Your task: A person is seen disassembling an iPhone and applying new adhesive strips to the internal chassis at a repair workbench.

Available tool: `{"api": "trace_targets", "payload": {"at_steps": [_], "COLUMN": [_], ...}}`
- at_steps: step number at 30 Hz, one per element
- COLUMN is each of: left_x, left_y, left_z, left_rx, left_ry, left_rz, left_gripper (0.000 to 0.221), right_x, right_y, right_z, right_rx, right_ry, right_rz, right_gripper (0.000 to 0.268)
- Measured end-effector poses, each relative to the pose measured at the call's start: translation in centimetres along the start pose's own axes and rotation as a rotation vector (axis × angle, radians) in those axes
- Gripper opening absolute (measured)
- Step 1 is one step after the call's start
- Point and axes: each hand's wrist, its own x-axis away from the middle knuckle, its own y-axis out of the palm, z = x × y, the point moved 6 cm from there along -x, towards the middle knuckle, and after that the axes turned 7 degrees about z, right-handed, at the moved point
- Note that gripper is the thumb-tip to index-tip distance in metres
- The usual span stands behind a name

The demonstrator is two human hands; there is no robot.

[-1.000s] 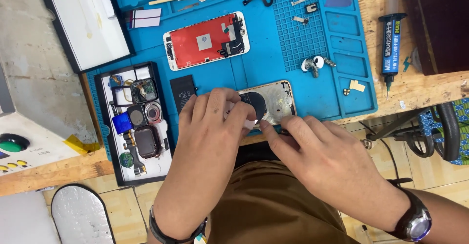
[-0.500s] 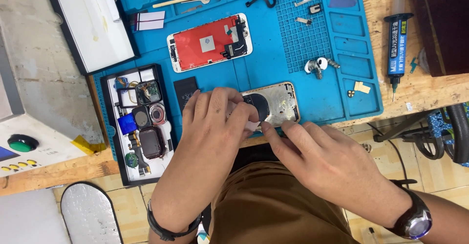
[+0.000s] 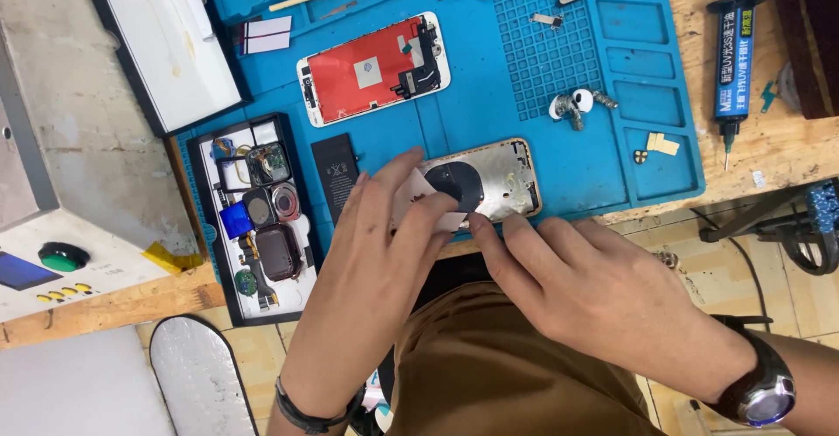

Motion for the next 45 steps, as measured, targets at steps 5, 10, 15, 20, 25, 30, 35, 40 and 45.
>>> {"api": "trace_targets", "payload": {"at_steps": [5,10,15,20,25,30,35,40,45], "left_x": [1.4,2.0,2.0,2.3,3.1,2.9,3.3,3.2,3.4], "left_y": [-0.3,0.4,0.4,1.1,2.0,1.9,2.1,2.1,2.3], "left_z": [0.0,0.5,1.0,1.1,1.0,1.2,1.1,1.4,1.3], "left_rx": [-0.126,-0.237,-0.325,-0.492,-0.614,-0.709,-0.680,-0.765,-0.749], "left_ry": [0.028,0.140,0.212,0.323,0.415,0.462,0.478,0.489,0.495], "left_rz": [0.177,0.137,0.158,0.177,0.195,0.236,0.276,0.249,0.246], "left_gripper": [0.035,0.035,0.034,0.032,0.030,0.028,0.029,0.029,0.027], "right_x": [0.1,0.1,0.2,0.2,0.5,0.5,0.4,0.2,0.4], "right_y": [0.3,0.2,0.3,0.4,0.5,0.5,0.3,0.0,-0.1], "right_z": [-0.2,-0.3,-0.3,-0.3,-0.4,-0.5,-0.5,-0.6,-0.8], "right_rx": [0.004,0.027,0.030,0.061,0.079,0.075,0.088,0.110,0.113], "right_ry": [-0.019,-0.016,-0.008,-0.022,0.020,0.075,0.111,0.124,0.147], "right_rz": [-0.009,0.013,0.033,0.022,0.053,0.073,0.072,0.122,0.144], "right_gripper": [0.037,0.037,0.036,0.034,0.032,0.029,0.027,0.021,0.024]}}
